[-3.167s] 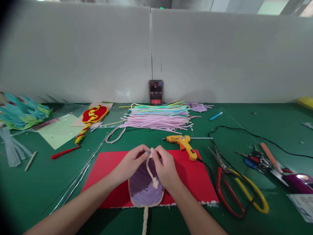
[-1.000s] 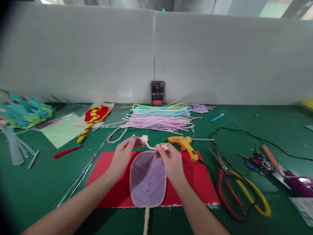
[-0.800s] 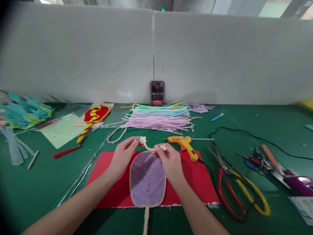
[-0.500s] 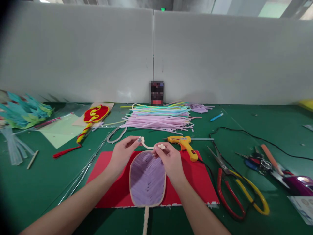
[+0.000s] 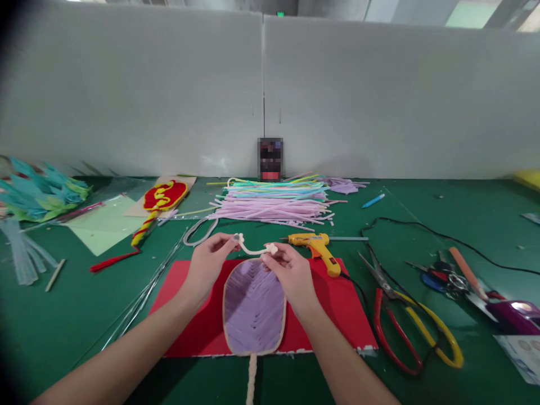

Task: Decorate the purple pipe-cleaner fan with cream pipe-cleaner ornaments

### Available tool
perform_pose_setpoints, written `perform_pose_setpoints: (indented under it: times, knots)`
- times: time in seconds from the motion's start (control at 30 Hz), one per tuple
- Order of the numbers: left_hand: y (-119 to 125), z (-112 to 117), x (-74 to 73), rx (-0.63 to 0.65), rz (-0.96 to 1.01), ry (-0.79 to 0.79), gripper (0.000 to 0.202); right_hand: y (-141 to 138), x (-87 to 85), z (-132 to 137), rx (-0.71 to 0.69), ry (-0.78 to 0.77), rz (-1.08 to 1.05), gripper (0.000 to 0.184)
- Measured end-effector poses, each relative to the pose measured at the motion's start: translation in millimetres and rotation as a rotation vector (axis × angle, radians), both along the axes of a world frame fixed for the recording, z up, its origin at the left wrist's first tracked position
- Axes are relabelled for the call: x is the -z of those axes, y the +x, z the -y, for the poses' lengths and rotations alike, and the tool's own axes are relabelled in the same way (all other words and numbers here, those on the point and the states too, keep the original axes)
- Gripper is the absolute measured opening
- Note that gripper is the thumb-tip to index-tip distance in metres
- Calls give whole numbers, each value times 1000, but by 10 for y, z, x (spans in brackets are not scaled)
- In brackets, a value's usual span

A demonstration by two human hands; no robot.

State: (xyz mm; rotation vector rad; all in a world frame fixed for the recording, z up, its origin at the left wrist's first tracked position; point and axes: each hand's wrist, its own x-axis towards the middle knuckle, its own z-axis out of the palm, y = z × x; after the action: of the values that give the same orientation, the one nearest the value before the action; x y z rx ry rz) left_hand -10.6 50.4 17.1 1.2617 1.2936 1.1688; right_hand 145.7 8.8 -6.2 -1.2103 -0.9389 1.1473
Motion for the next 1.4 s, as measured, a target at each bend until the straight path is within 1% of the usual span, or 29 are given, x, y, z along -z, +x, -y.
perform_pose_setpoints:
  times: [0.13, 0.27, 0.47, 0.6, 0.73, 1.1, 1.23, 1.4]
  knots:
    - [6, 7, -8, -3, 4, -14, 18, 3, -15, 6, 7, -4, 10, 33]
    - [14, 14, -2, 19, 20, -22, 18, 2, -14, 3, 22, -46, -37, 32]
    - [12, 6, 38, 70, 57, 4, 26, 16, 0, -6, 55, -53, -64, 33]
    - [20, 11, 33, 65, 123, -42, 37, 36, 1, 2, 77, -36, -34, 30]
    - [28, 13, 26, 59, 166, -70, 40, 43, 4, 6, 74, -27, -33, 26]
    - [35, 17, 32, 64, 199, -102, 37, 35, -2, 7, 78, -27, -25, 26]
    - [26, 9, 32, 99, 161, -85, 35, 33, -16, 13, 74, -29, -11, 28]
    - [20, 8, 26, 149, 75, -39, 27, 26, -42, 18, 81, -29, 1, 30]
